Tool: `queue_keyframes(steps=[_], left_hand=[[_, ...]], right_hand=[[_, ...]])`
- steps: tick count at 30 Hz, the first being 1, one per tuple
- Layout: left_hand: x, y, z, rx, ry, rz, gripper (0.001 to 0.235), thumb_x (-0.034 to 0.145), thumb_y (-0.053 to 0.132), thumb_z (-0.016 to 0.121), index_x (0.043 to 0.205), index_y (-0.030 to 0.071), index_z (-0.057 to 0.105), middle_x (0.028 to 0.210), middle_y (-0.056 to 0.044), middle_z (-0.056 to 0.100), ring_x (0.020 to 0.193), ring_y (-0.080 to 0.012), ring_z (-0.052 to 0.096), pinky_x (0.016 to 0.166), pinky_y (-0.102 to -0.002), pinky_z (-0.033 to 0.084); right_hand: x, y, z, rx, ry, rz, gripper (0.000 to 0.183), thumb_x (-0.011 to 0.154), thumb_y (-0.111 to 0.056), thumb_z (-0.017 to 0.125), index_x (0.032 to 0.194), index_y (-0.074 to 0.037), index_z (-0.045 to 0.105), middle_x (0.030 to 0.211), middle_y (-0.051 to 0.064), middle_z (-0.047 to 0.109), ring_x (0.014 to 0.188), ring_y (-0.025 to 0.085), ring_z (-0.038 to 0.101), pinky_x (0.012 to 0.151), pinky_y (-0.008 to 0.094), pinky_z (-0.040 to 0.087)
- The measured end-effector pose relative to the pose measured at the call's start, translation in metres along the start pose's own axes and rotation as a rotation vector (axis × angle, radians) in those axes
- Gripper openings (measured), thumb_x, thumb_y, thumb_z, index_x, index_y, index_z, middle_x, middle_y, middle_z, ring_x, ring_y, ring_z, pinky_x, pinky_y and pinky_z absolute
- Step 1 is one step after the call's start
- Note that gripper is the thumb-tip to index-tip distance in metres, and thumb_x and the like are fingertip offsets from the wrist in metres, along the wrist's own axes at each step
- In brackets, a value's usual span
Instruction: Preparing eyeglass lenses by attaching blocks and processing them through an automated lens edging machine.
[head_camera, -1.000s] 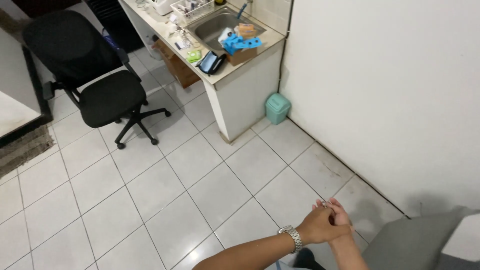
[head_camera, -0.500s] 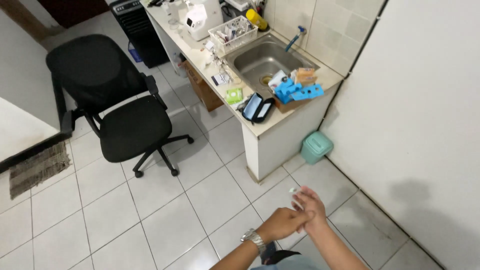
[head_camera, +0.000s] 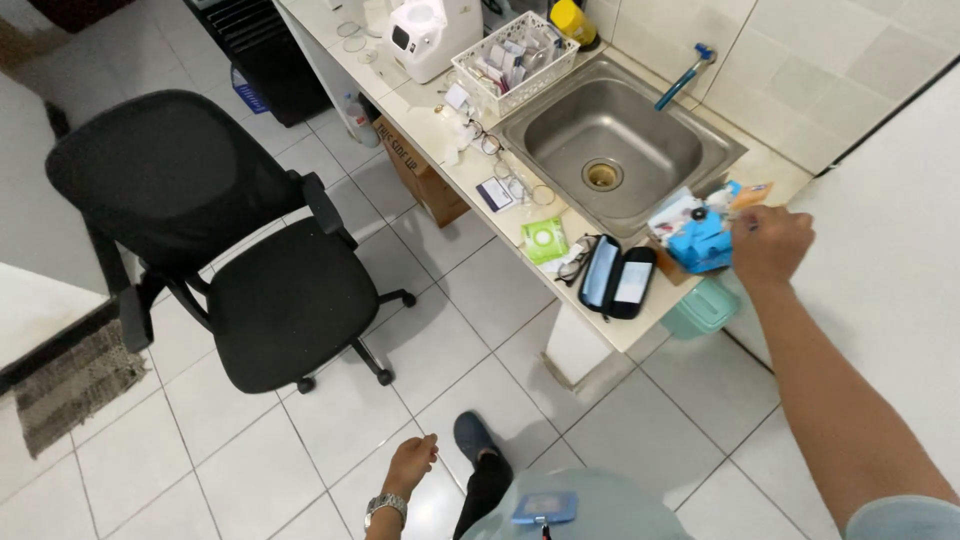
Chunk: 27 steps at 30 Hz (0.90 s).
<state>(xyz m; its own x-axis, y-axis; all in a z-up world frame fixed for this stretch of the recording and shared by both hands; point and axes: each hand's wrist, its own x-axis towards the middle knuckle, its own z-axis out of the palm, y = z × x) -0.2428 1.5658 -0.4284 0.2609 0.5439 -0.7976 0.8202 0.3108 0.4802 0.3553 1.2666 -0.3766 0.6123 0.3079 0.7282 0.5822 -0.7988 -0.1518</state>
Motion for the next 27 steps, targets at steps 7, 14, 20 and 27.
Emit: queue_keyframes(steps=[7, 14, 20, 27], left_hand=[[0.107, 0.096, -0.105, 0.264, -0.093, 0.024, 0.039, 0.089, 0.044, 0.048, 0.091, 0.009, 0.065, 0.092, -0.005, 0.070, 0.086, -0.0182, 0.063, 0.078, -0.032, 0.049], [0.181, 0.280, -0.130, 0.437, -0.163, 0.316, 0.039, 0.097, 0.046, 0.049, 0.105, 0.013, 0.069, 0.100, -0.001, 0.071, 0.091, -0.0161, 0.062, 0.078, -0.032, 0.047], [0.274, 0.380, -0.115, 0.407, -0.191, 0.573, 0.031, 0.096, 0.035, 0.052, 0.104, 0.014, 0.073, 0.112, -0.002, 0.075, 0.104, -0.0174, 0.067, 0.092, -0.031, 0.050], [0.339, 0.482, -0.105, 0.478, 0.007, 0.868, 0.033, 0.095, 0.042, 0.060, 0.102, 0.011, 0.070, 0.099, -0.005, 0.070, 0.090, -0.0219, 0.066, 0.075, -0.039, 0.054]], right_hand=[[0.000, -0.017, 0.016, -0.639, 0.124, -0.110, 0.019, 0.100, -0.026, 0.076, 0.085, -0.036, 0.070, 0.074, -0.013, 0.057, 0.073, 0.018, 0.042, 0.059, 0.029, 0.018], [-0.007, -0.036, 0.025, -0.745, -0.019, 0.021, 0.010, 0.108, -0.035, 0.088, 0.101, -0.030, 0.082, 0.086, -0.005, 0.062, 0.071, 0.021, 0.049, 0.065, 0.031, 0.032], [-0.002, -0.107, 0.025, -0.438, 0.162, 0.168, 0.019, 0.122, 0.004, 0.083, 0.105, 0.002, 0.075, 0.098, 0.021, 0.066, 0.086, 0.039, 0.065, 0.071, 0.044, 0.045], [0.053, -0.304, 0.093, 0.054, 0.090, 0.104, 0.025, 0.100, 0.021, 0.057, 0.114, 0.014, 0.076, 0.100, 0.026, 0.070, 0.092, 0.039, 0.063, 0.086, 0.048, 0.049]])
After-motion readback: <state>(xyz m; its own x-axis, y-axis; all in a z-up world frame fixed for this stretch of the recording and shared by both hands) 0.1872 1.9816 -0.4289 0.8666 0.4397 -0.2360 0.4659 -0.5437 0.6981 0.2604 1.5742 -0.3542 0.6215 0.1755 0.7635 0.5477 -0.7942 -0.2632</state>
